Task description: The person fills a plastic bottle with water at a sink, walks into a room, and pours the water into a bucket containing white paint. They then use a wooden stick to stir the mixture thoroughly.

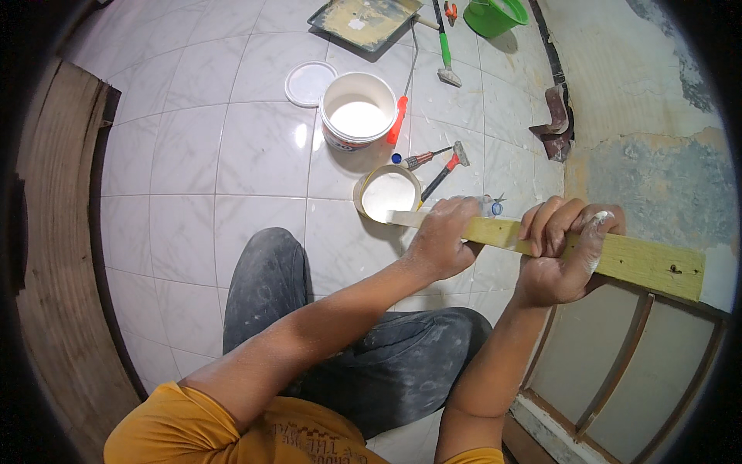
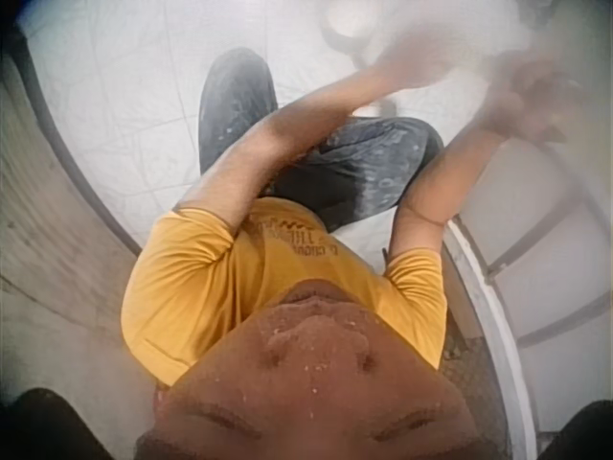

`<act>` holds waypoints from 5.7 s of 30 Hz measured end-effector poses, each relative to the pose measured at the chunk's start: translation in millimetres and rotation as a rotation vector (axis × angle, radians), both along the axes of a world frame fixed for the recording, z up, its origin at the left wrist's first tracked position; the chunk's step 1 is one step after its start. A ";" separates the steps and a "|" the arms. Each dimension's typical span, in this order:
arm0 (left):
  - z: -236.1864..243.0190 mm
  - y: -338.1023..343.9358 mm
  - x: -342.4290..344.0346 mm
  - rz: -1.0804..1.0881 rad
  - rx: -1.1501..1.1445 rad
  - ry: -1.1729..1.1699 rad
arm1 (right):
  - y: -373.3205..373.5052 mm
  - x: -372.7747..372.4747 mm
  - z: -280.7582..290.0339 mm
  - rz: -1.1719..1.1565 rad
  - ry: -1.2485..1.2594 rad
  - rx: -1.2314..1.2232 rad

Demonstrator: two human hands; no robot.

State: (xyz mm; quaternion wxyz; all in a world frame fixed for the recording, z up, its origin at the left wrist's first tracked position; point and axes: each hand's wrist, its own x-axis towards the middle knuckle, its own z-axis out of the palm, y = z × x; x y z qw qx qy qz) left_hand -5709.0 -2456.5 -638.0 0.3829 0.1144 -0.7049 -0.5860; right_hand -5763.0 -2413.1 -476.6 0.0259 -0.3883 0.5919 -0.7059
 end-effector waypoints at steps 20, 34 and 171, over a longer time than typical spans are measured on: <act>-8.7 -10.2 -15.6 -0.042 -0.005 0.043 | -8.2 10.2 -9.9 -0.076 0.103 0.027; -16.1 -48.1 -3.0 -0.039 -0.176 0.112 | -21.6 26.3 -16.9 -0.040 0.097 -0.074; -6.0 -13.7 4.1 -0.052 0.019 -0.064 | -39.3 33.2 3.8 -0.409 0.004 0.068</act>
